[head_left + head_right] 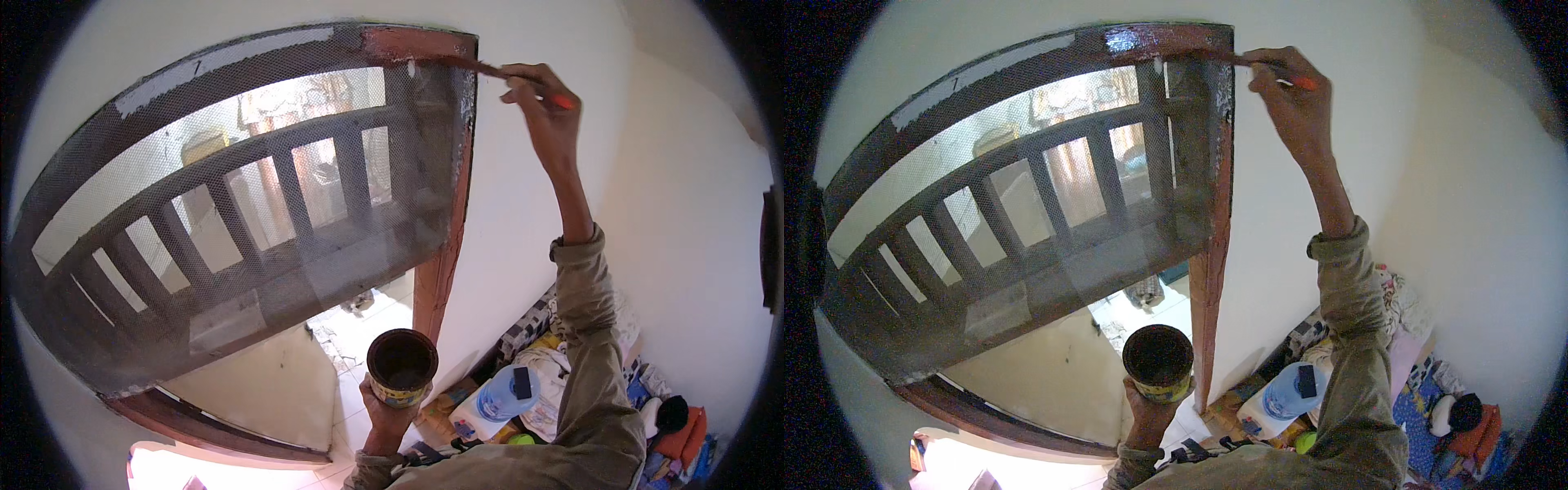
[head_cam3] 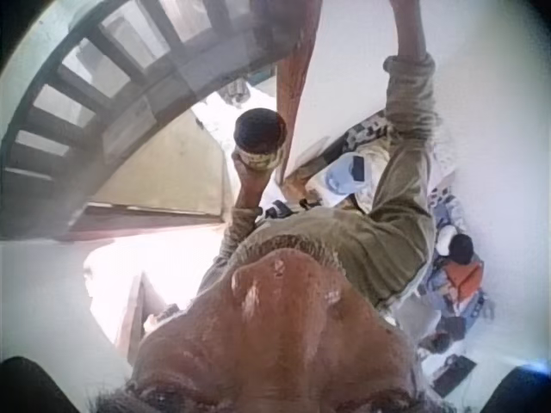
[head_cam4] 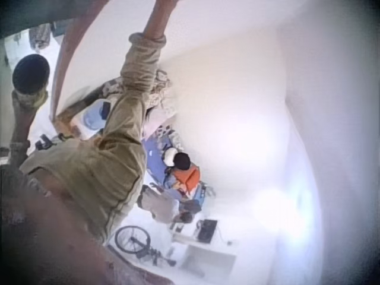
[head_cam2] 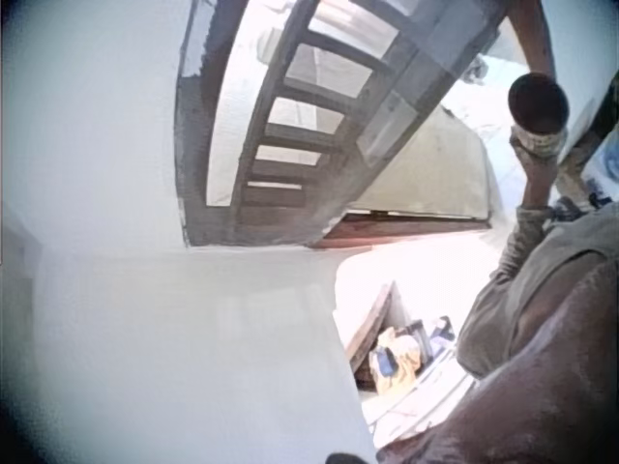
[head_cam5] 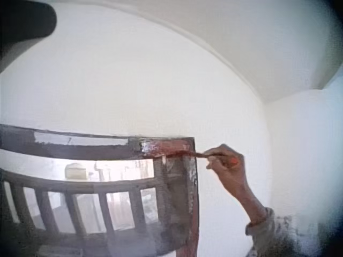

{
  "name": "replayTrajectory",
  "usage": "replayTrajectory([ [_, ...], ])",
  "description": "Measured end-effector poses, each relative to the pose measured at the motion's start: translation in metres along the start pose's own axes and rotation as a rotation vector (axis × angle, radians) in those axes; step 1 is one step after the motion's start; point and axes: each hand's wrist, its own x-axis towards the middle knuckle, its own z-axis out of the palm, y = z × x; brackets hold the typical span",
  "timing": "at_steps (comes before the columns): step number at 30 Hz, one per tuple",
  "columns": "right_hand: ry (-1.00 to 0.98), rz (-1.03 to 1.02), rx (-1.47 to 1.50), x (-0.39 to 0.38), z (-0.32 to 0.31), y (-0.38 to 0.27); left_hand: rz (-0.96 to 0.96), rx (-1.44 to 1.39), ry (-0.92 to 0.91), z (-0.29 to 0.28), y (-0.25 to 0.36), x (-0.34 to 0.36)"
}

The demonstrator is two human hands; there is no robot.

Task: The person paints a door frame using a brush and a can of paint, dipping the brush into the can and applying the paint to the top and sides of the frame.

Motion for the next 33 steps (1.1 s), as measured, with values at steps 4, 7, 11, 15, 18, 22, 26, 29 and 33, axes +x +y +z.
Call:
replayTrajectory([
  [4,0.026,0.022,-0.055,-0.002,0.001,-0.013,-0.020,0.064,0.060,0.006,0.024,-0.004],
  [7,-0.043,0.006,-0.091,0.002,0.005,-0.012,-0.051,0.070,0.072,-0.002,0.010,-0.005],
  [11,0.042,0.044,-0.062,0.005,0.007,-0.022,-0.058,0.030,0.032,-0.001,0.010,-0.008],
  [15,-0.050,-0.017,-0.151,0.004,0.005,-0.014,-0.073,-0.075,0.061,0.008,0.018,-0.011],
  [18,-0.075,0.113,-0.148,0.004,0.010,-0.009,-0.084,-0.102,-0.002,0.011,0.021,-0.012],
  [22,0.094,0.015,-0.064,0.005,0.004,-0.008,-0.070,-0.015,0.064,0.011,0.026,-0.011],
  [26,-0.005,0.030,-0.228,0.006,0.004,-0.005,-0.088,-0.012,0.045,0.003,0.026,-0.005],
  [29,0.004,-0.021,-0.136,0.004,0.005,0.002,-0.114,-0.022,0.076,0.011,0.023,-0.007],
  [33,0.075,0.036,-0.114,-0.001,0.005,-0.011,-0.091,-0.022,0.072,0.012,0.019,-0.004],
])
